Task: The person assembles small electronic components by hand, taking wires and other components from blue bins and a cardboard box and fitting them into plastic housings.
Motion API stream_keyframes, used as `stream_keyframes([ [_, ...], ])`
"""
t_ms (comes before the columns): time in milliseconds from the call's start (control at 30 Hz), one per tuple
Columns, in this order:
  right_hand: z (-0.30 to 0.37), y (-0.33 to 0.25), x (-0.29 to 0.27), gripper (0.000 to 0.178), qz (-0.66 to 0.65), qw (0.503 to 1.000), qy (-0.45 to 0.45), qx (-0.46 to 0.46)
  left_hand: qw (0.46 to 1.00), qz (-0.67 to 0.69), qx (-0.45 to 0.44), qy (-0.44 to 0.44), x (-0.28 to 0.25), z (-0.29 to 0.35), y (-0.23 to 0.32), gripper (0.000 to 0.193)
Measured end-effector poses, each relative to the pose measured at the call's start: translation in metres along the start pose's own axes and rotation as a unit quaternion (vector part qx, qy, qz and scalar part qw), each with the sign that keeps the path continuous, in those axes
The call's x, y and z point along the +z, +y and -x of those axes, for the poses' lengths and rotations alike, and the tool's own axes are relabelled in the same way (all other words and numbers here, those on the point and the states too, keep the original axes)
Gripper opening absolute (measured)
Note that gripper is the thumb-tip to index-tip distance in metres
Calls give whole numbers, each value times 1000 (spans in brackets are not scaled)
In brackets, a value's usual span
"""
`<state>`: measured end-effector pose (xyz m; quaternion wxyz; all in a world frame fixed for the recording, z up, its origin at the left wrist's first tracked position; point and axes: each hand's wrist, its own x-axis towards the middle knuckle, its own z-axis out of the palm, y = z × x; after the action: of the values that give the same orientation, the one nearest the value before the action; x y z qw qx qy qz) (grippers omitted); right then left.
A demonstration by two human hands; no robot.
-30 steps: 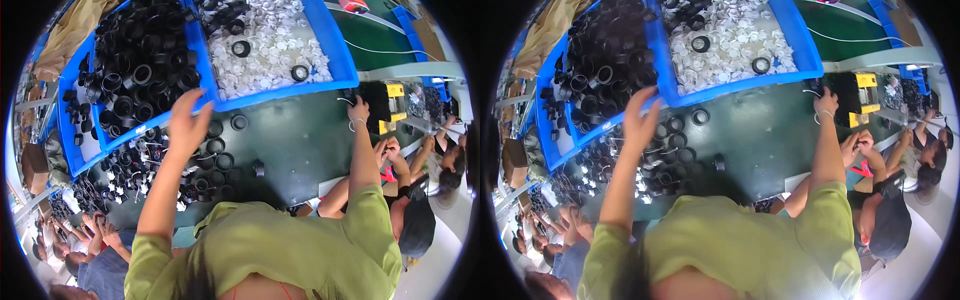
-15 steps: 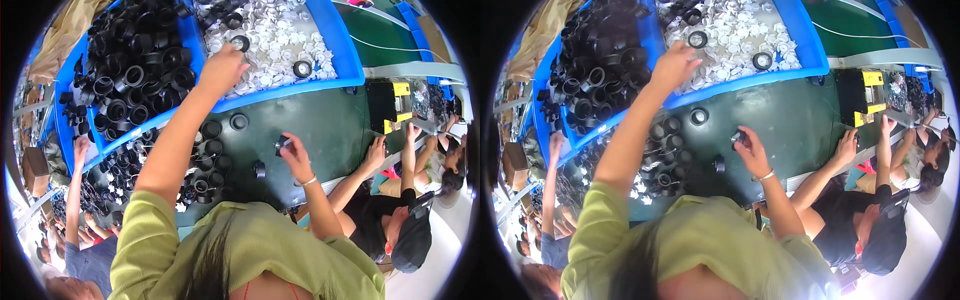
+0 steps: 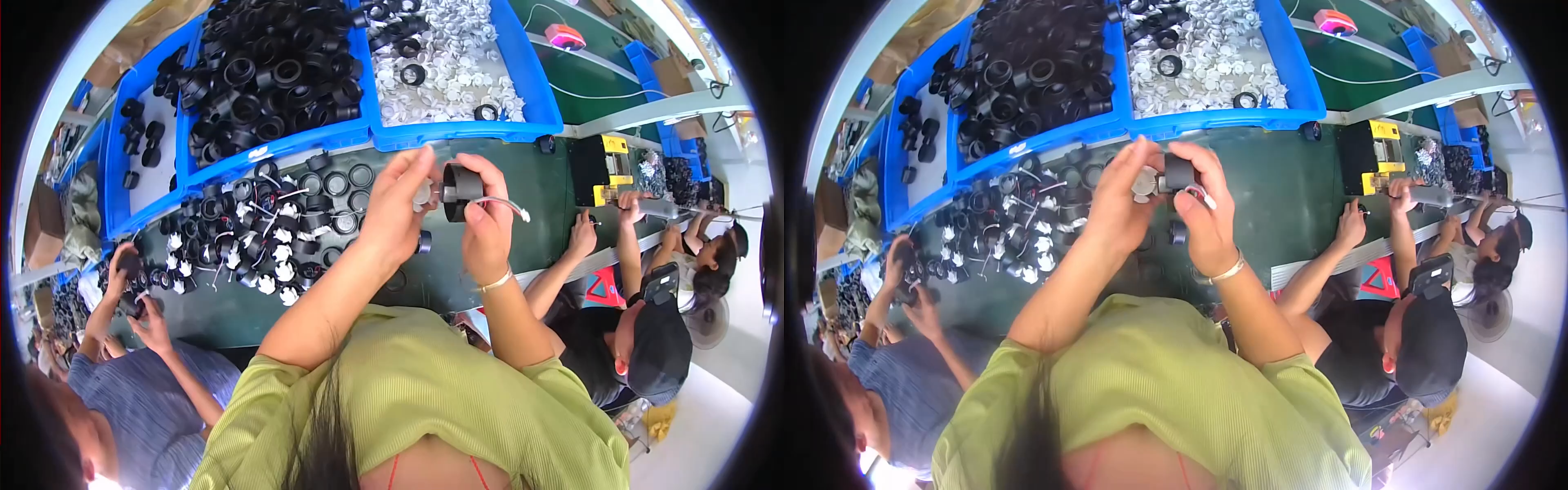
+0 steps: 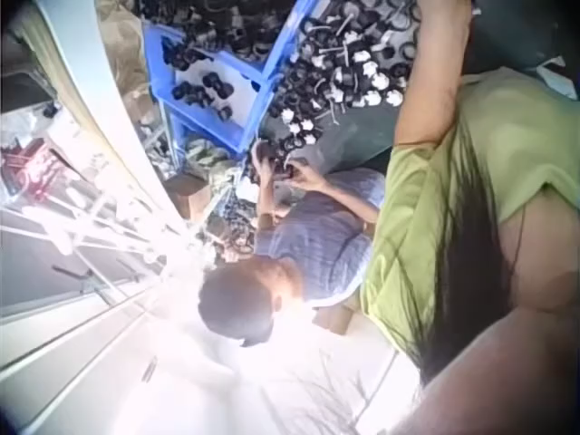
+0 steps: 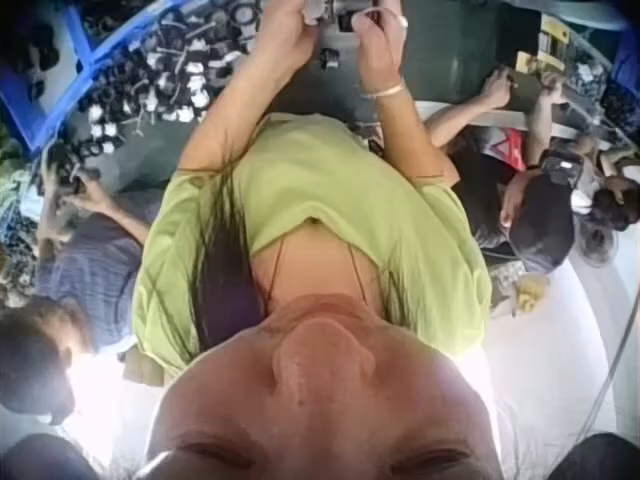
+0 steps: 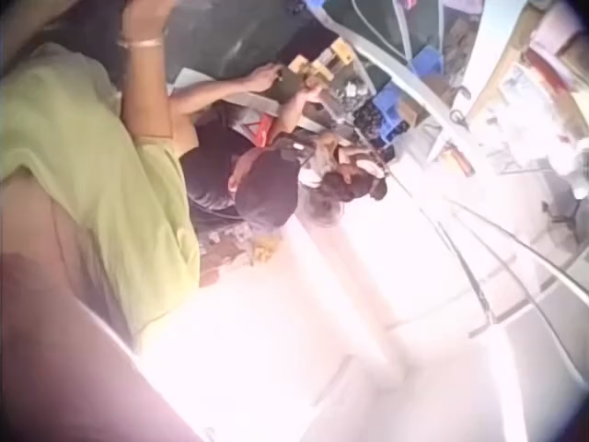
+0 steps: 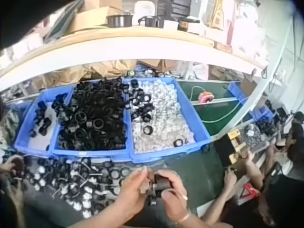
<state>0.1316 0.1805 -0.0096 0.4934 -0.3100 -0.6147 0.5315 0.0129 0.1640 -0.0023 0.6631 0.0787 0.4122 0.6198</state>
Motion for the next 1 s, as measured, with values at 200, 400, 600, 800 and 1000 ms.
stream_keyframes([
  [200, 16, -31, 18, 41, 180, 968, -50, -168, 983, 168, 16, -67, -1, 45, -3, 26],
  [400, 33, -40, 18, 41, 191, 963, -68, -177, 979, 164, 66, -106, 1, 66, -10, 22],
  [600, 45, -45, 19, 43, 213, 952, -58, -212, 975, 163, 95, -116, 1, 80, -16, 20],
  [800, 48, -43, 14, 43, 247, 945, -59, -207, 976, 130, 128, -118, 6, 83, -18, 21],
  [1000, 48, -45, 10, 43, 225, 954, -46, -196, 974, 140, 125, -125, 8, 76, -21, 22],
])
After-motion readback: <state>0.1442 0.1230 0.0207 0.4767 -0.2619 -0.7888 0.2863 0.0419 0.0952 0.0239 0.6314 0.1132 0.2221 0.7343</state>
